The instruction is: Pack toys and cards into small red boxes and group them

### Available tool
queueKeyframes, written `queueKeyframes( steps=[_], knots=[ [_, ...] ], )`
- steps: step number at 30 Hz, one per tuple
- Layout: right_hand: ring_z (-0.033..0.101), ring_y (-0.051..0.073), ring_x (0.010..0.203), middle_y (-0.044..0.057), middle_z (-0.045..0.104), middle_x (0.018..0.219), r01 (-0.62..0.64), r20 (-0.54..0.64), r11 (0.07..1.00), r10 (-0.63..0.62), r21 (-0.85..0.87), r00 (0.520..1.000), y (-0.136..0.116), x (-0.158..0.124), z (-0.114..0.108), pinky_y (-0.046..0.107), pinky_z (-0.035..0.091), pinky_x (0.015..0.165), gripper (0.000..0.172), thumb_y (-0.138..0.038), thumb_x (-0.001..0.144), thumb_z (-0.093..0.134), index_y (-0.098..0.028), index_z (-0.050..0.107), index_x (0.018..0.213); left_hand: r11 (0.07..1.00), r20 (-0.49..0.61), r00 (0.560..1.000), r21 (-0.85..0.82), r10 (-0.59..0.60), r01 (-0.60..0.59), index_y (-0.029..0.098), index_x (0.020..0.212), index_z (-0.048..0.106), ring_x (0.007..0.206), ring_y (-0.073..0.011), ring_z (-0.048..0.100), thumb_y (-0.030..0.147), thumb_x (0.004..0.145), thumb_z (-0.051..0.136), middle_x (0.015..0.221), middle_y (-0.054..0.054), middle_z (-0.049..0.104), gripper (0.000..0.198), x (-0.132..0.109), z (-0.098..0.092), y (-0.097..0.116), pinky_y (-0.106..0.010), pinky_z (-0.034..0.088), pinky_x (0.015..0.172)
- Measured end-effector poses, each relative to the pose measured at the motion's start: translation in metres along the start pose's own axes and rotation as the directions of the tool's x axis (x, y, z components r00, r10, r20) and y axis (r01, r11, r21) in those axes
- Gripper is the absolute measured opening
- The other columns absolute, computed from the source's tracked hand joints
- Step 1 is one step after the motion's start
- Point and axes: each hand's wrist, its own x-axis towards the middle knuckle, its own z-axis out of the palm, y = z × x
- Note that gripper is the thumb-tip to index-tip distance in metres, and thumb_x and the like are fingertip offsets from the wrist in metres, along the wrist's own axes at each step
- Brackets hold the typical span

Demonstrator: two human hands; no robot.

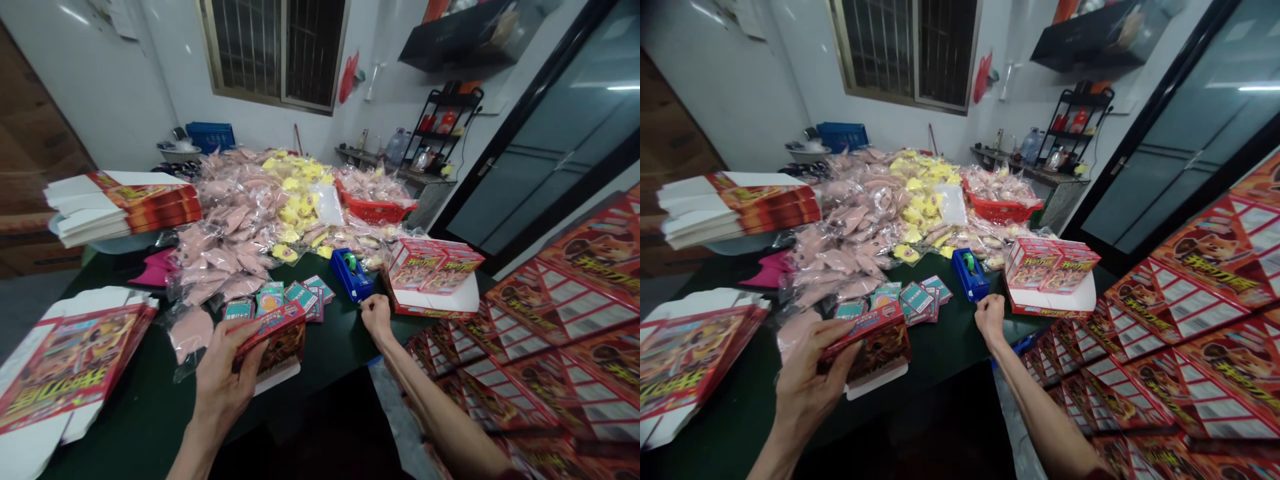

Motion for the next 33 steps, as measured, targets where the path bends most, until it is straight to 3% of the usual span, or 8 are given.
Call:
queueKeyframes(
  steps=[4,10,12,15,17,19,26,33],
  knots=[
    [0.054,0.016,0.074,0.004,0.057,0.076,0.203,0.159,0.979,-0.199,-0.015,0.967,-0.043,-0.049,-0.009,0.031,0.046,0.07,0.021,-0.027,0.08,0.06,-0.017,0.058,0.061,0.997,-0.01,0.999,-0.065,-0.037,0.036,0.02,0.104,0.059,0.089,-0.0162,0.058,0.008,0.078,0.06,0.101,-0.006,0.055,0.028,-0.003,-0.001,0.003,-0.03,0.051,0.075],
    [0.045,0.009,0.045,-0.004,0.048,0.055,0.444,0.35,0.871,-0.491,0.209,0.798,-0.13,-0.115,-0.016,0.023,0.038,0.047,0.013,-0.022,0.086,0.051,-0.022,0.059,0.075,0.991,-0.037,0.995,-0.106,-0.092,0.087,0.02,0.102,0.059,0.085,-0.0153,0.058,0.009,0.078,0.061,0.093,-0.003,0.058,0.026,-0.001,-0.003,0.011,-0.029,0.049,0.074],
    [0.045,0.008,0.043,-0.006,0.049,0.055,0.354,0.363,0.871,-0.469,0.339,0.805,-0.145,-0.126,-0.013,0.022,0.038,0.043,0.008,-0.019,0.084,0.054,-0.025,0.057,0.089,0.988,-0.034,0.994,-0.116,-0.102,0.097,0.019,0.103,0.057,0.083,-0.0151,0.057,0.01,0.078,0.062,0.09,-0.003,0.058,0.028,0.0,-0.004,0.013,-0.028,0.048,0.073],
    [0.047,0.008,0.041,-0.009,0.053,0.058,0.048,0.463,0.86,-0.32,0.508,0.826,-0.154,-0.136,-0.003,0.021,0.04,0.04,0.052,-0.018,0.079,0.059,-0.03,0.036,0.124,0.987,-0.016,0.993,-0.115,-0.119,0.116,0.019,0.105,0.055,0.082,-0.0152,0.057,0.014,0.077,0.064,0.09,-0.003,0.059,0.03,-0.001,-0.006,0.014,-0.028,0.047,0.071],
    [0.046,0.008,0.039,-0.011,0.055,0.057,-0.111,0.53,0.834,-0.235,0.541,0.815,-0.154,-0.14,0.004,0.019,0.04,0.039,0.067,-0.019,0.076,0.061,-0.029,0.023,0.13,0.987,-0.016,0.992,-0.102,-0.122,0.12,0.02,0.105,0.055,0.081,-0.0152,0.057,0.016,0.077,0.065,0.09,-0.003,0.059,0.03,-0.002,-0.006,0.013,-0.028,0.047,0.07],
    [0.046,0.007,0.037,-0.011,0.056,0.056,-0.192,0.565,0.823,-0.179,0.535,0.805,-0.154,-0.143,0.009,0.018,0.04,0.037,0.065,-0.021,0.075,0.062,-0.026,0.025,0.128,0.99,-0.029,0.992,-0.078,-0.12,0.117,0.02,0.105,0.055,0.08,-0.0154,0.057,0.017,0.077,0.066,0.089,-0.003,0.059,0.03,-0.003,-0.006,0.013,-0.028,0.047,0.069],
    [0.045,0.006,0.035,-0.009,0.06,0.057,-0.26,0.603,0.836,-0.103,0.484,0.791,-0.156,-0.147,0.016,0.016,0.037,0.034,0.055,-0.029,0.074,0.064,-0.022,0.032,0.118,0.996,-0.043,0.995,-0.016,-0.093,0.093,0.02,0.104,0.054,0.08,-0.0163,0.058,0.019,0.076,0.067,0.088,-0.003,0.062,0.031,-0.004,-0.007,0.016,-0.03,0.048,0.069],
    [0.043,0.005,0.035,-0.01,0.059,0.056,-0.226,0.532,0.829,-0.099,0.511,0.841,-0.152,-0.149,0.019,0.015,0.037,0.034,0.05,-0.029,0.075,0.063,-0.022,0.033,0.114,0.999,-0.033,0.998,-0.021,-0.046,0.045,0.021,0.106,0.053,0.081,-0.0166,0.059,0.018,0.077,0.065,0.091,-0.004,0.062,0.032,-0.003,-0.008,0.014,-0.03,0.049,0.069]
  ],
)
